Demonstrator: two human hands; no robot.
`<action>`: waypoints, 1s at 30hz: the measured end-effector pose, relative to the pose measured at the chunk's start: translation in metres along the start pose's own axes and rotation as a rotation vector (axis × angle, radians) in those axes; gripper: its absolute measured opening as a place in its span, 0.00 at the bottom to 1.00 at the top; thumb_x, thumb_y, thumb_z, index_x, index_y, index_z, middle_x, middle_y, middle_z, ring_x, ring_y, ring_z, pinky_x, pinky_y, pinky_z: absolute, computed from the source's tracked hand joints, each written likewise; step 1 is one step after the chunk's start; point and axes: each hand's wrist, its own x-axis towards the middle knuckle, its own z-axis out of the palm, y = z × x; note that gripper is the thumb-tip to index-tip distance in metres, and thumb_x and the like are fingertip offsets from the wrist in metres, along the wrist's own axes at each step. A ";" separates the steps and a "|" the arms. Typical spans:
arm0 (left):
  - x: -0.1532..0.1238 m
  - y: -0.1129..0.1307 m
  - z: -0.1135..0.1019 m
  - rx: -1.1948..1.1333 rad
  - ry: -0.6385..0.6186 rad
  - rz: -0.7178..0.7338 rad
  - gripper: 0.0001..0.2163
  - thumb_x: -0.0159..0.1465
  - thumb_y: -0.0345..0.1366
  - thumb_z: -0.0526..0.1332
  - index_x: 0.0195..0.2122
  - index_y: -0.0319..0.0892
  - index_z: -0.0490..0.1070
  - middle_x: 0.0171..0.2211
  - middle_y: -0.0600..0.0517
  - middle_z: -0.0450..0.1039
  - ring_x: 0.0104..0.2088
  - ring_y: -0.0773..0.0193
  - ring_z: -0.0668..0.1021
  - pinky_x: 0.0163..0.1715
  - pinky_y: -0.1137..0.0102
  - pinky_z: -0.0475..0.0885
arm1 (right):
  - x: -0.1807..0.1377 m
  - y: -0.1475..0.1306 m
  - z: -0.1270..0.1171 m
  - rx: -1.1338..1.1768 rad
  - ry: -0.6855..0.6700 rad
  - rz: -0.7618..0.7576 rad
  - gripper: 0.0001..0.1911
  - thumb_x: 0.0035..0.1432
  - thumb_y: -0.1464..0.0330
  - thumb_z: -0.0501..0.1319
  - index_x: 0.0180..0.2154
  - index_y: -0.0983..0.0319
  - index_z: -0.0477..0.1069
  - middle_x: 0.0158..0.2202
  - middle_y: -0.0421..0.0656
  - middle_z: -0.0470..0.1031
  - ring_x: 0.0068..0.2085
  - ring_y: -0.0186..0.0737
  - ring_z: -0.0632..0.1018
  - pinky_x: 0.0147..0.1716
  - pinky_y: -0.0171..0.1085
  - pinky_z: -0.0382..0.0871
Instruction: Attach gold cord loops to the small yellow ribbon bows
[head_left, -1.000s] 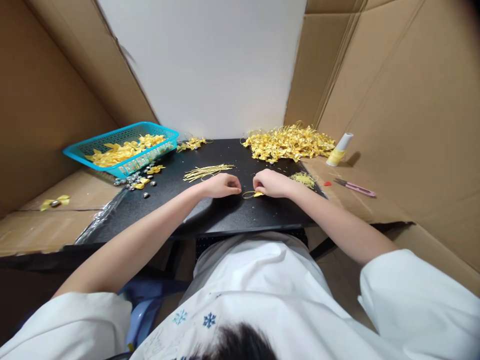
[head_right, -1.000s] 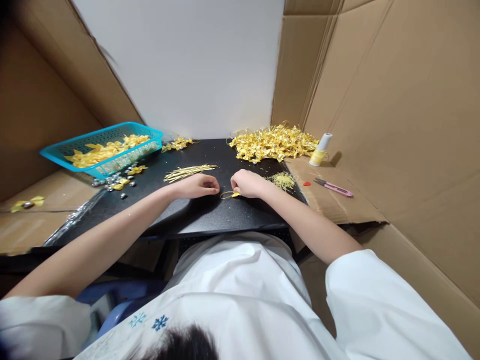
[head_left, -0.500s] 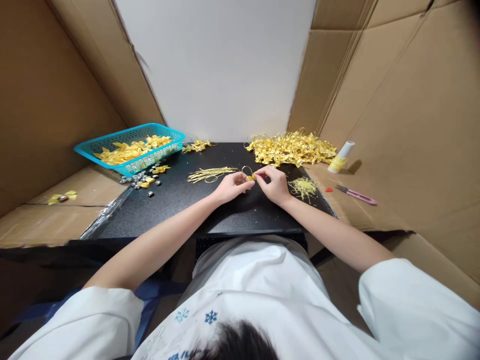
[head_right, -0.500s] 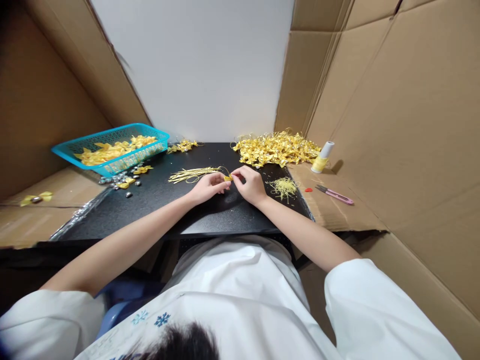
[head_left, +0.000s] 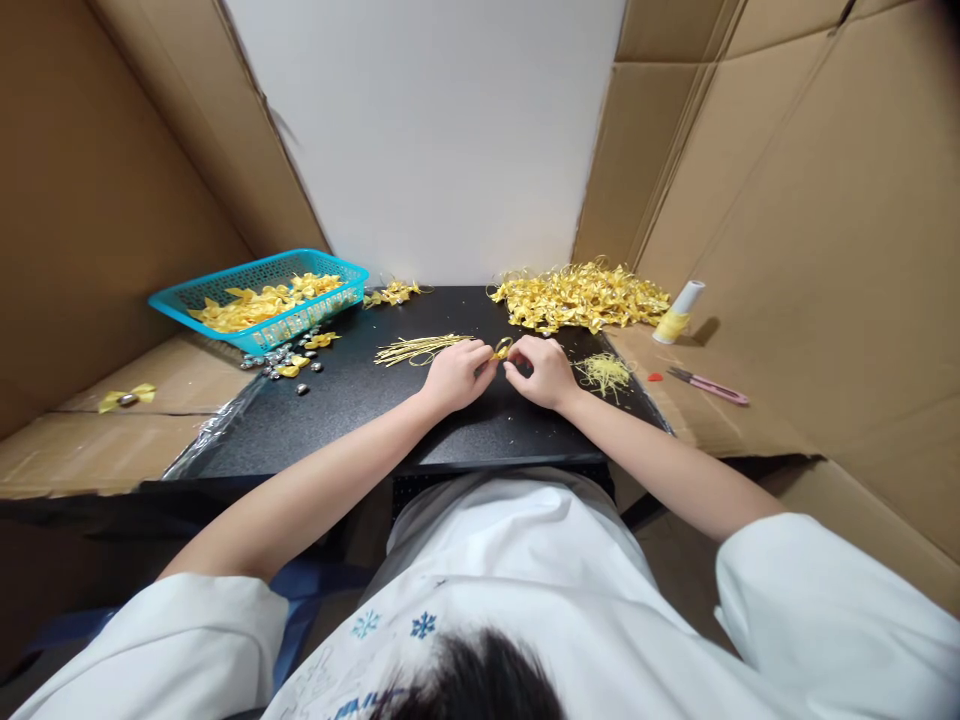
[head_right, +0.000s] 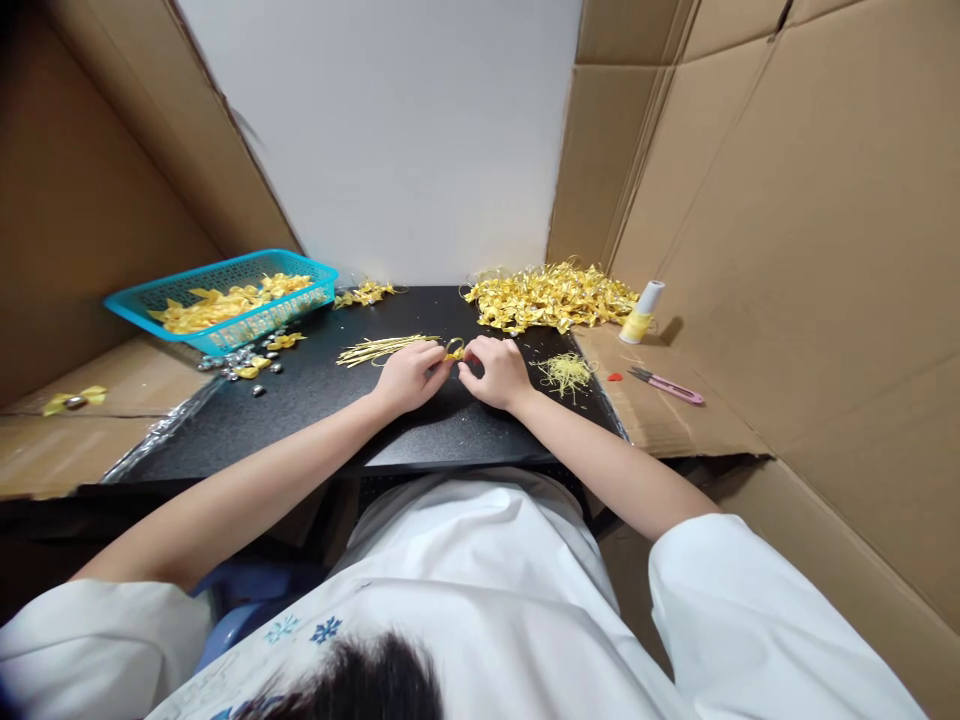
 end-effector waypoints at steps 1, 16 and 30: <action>0.000 0.000 -0.001 0.057 -0.016 0.042 0.14 0.67 0.36 0.51 0.25 0.42 0.64 0.25 0.51 0.66 0.28 0.64 0.68 0.30 0.68 0.60 | 0.000 0.000 0.000 -0.013 -0.032 0.012 0.05 0.55 0.68 0.58 0.29 0.62 0.66 0.28 0.41 0.72 0.31 0.36 0.70 0.36 0.38 0.57; -0.001 0.001 -0.005 0.242 -0.170 0.103 0.16 0.70 0.39 0.47 0.30 0.41 0.70 0.30 0.48 0.69 0.31 0.61 0.69 0.31 0.66 0.59 | 0.005 0.005 0.001 -0.116 -0.257 0.038 0.07 0.58 0.70 0.53 0.29 0.62 0.67 0.31 0.43 0.75 0.34 0.38 0.72 0.37 0.37 0.53; 0.000 0.003 -0.003 0.287 -0.198 0.044 0.14 0.69 0.38 0.48 0.33 0.42 0.71 0.32 0.47 0.70 0.34 0.58 0.70 0.32 0.64 0.60 | 0.006 -0.001 0.002 -0.169 -0.255 0.089 0.10 0.57 0.69 0.55 0.24 0.63 0.67 0.27 0.43 0.74 0.30 0.36 0.71 0.34 0.36 0.53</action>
